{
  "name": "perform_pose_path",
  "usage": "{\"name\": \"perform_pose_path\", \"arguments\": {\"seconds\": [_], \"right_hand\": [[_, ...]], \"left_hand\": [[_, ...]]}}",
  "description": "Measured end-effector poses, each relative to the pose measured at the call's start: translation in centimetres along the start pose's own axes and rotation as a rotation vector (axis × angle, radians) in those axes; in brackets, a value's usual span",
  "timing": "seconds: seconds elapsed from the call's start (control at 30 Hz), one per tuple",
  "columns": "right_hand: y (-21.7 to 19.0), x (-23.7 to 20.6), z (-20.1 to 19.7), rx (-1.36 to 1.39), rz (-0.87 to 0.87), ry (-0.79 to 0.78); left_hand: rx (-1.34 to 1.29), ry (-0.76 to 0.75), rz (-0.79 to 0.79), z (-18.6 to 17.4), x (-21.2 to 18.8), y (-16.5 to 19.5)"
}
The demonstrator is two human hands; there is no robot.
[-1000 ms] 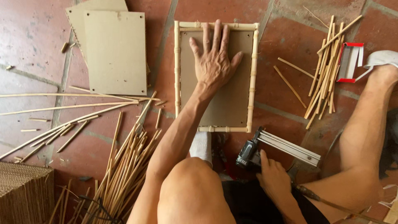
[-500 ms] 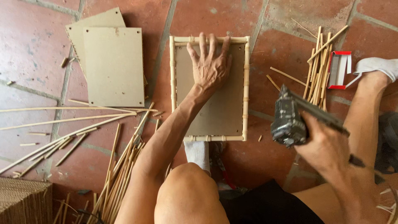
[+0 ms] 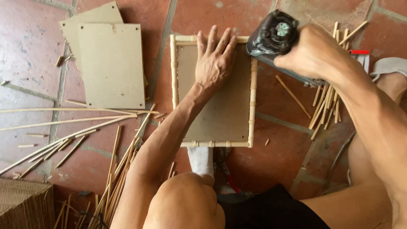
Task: The person assembles rectangular bamboo frames by attaching a cardboard backing and securing thin bamboo strips around the edges. They use a pneumatic nail gun to fasten the strips and pliers to trim excess material, repeating the process for multiple frames.
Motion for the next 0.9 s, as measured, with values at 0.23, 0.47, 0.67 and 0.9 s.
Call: {"name": "perform_pose_path", "arguments": {"seconds": [0.23, 0.47, 0.67, 0.9], "right_hand": [[0.3, 2.2, 0.4, -0.089, -0.025, -0.087], [-0.2, -4.6, 6.8, -0.174, -0.399, 0.379], [-0.3, -5.0, 10.6, -0.285, -0.448, 0.612], [0.2, -5.0, 10.4, -0.166, -0.452, 0.626]], "left_hand": [[-0.042, -0.045, 0.038, -0.1, 0.5, 0.1], [-0.061, -0.013, -0.064, -2.2, 1.0, 0.5], [-0.139, 0.066, -0.086, -3.4, 2.4, 1.0], [-0.172, 0.068, -0.016, -2.3, 2.7, -0.1]]}}
Point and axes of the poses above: each hand's wrist, its own x-axis towards the middle knuckle, its own z-axis out of the palm, y = z × x, the point moved 2 cm from there along x, towards the middle knuckle, and after that the axes turned 5 degrees about -x, right-handed, at the moved point
